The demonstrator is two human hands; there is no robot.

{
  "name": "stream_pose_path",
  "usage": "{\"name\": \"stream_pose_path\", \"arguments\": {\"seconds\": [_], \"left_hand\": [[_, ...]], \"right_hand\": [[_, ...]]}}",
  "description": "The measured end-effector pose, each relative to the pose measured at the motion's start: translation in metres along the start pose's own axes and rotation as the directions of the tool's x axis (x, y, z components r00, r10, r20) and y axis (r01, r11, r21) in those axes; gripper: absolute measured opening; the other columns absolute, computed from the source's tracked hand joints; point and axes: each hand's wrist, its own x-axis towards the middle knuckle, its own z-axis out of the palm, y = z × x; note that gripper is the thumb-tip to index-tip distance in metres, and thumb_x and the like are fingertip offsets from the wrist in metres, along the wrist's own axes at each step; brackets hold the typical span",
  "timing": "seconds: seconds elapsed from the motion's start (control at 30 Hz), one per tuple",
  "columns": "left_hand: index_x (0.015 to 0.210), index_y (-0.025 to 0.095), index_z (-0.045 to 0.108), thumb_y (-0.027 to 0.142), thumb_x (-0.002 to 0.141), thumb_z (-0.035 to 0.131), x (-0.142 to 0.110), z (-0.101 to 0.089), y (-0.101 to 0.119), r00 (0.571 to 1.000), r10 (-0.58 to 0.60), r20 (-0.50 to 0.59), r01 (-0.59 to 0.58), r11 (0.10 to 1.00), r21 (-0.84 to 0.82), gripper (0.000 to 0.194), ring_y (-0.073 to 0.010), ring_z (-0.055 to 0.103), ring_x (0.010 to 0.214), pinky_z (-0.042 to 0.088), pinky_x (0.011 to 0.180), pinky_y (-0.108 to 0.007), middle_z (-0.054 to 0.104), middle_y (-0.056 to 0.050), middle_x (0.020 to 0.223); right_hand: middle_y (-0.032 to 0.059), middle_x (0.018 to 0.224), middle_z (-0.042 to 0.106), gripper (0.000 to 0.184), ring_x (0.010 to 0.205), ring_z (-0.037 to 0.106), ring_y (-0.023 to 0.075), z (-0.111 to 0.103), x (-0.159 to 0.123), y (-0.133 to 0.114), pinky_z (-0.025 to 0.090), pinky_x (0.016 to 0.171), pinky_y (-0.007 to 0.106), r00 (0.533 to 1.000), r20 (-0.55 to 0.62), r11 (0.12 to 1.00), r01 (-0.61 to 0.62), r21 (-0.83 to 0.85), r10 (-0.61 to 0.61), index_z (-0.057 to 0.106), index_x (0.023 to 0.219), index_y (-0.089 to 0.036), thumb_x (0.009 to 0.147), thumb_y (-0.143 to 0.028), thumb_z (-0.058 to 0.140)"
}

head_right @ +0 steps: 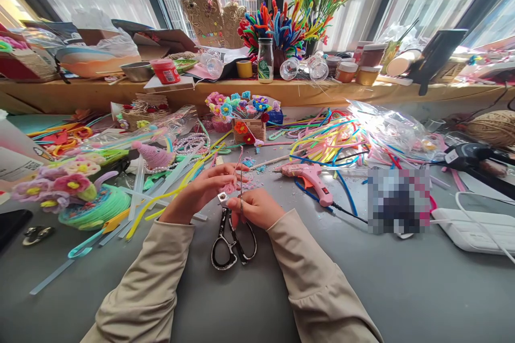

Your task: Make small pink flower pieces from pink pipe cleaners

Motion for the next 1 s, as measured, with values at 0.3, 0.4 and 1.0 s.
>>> {"name": "stream_pose_path", "arguments": {"seconds": [0.3,0.4,1.0], "left_hand": [[0.064,0.011,0.046,0.015,0.071,0.043,-0.0006,0.0011,0.0027,0.989,0.049,0.142,-0.048,0.999,-0.009,0.008,-0.0124,0.044,0.072,0.032,0.066,-0.025,0.048,-0.005,0.075],[0.066,0.011,0.046,0.014,0.071,0.041,-0.0011,0.0008,0.003,0.988,0.06,0.142,-0.053,0.997,-0.058,0.008,-0.0124,0.044,0.072,0.032,0.066,-0.025,0.048,-0.005,0.075],[0.066,0.012,0.046,0.021,0.069,0.047,0.0026,-0.0007,0.0005,0.997,0.003,-0.071,0.004,0.995,0.103,0.009,-0.0087,0.039,0.064,0.031,0.061,-0.022,0.041,-0.001,0.066]], "right_hand": [[0.0013,0.051,0.048,0.05,0.049,0.043,0.0065,-0.0008,0.0,-0.0062,0.032,0.051,0.019,0.992,-0.114,0.991,0.043,-0.126,-0.057,0.061,0.052,-0.01,0.073,-0.047,0.036],[0.0018,0.057,0.05,0.04,0.055,0.046,0.0072,-0.0009,0.0002,-0.0055,0.034,0.055,0.018,0.969,-0.229,0.989,0.065,-0.136,-0.095,0.061,0.049,-0.011,0.068,-0.043,0.046],[0.0044,0.059,0.046,0.071,0.056,0.04,0.0105,-0.0023,0.0012,-0.0049,0.028,0.051,0.022,0.968,-0.244,0.96,-0.005,-0.281,-0.066,0.055,0.055,-0.01,0.062,-0.069,0.017]]}}
